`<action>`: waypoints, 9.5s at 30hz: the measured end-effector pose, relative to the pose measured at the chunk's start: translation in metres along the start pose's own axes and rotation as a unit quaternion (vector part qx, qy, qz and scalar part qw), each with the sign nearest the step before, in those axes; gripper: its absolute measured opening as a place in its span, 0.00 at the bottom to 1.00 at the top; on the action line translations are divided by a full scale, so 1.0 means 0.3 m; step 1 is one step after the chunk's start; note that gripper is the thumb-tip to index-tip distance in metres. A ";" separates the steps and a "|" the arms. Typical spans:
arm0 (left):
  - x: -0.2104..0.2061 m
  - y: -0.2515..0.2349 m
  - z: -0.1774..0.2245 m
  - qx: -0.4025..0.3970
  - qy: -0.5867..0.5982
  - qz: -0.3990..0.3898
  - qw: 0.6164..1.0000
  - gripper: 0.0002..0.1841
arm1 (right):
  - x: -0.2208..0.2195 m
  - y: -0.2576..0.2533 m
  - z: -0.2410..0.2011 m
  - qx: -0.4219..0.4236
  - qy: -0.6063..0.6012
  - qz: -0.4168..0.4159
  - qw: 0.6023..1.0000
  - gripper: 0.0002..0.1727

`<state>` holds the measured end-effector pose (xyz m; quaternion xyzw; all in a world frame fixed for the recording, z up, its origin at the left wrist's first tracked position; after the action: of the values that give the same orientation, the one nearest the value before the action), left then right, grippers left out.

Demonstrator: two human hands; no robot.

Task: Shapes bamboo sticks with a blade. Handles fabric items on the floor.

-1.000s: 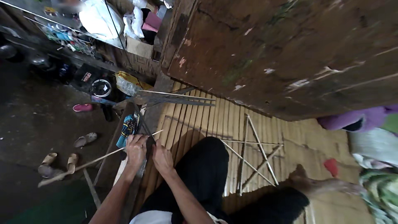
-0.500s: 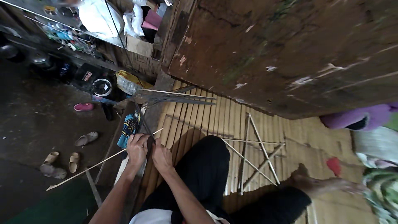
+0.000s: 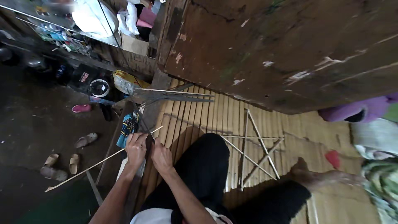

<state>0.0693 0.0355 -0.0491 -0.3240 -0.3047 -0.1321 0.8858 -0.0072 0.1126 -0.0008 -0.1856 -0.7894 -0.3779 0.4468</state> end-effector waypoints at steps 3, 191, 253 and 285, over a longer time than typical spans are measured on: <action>-0.018 0.017 -0.004 0.023 -0.011 -0.022 0.999 0.08 | -0.031 -0.017 0.009 -0.022 0.007 -0.033 0.999 0.24; 0.352 -0.062 -0.057 0.073 -0.053 -0.369 0.925 0.12 | 0.003 -0.039 0.151 -0.232 -0.212 0.092 0.945 0.34; -1.005 0.282 1.261 -0.479 -0.102 -0.591 0.642 0.16 | 0.139 0.568 1.459 -0.364 -0.506 0.497 0.604 0.07; -0.936 0.217 1.204 -0.266 -0.082 -0.646 0.711 0.17 | 0.126 0.557 1.466 -0.528 -0.346 0.133 0.764 0.16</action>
<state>-0.2855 0.3315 -0.0386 -0.2801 -0.4635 -0.7203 0.4335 -0.1704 0.5541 -0.0355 -0.6138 -0.5337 -0.5814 0.0205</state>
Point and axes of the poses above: each hand's wrist, its own y-axis away from the middle knuckle, its own x-axis out of the back of the hand, z = x × y, the point moved 3 cm from there along -y, towards the middle knuckle, and after that the axes turned 4 degrees about z, right-handed, at the moved point
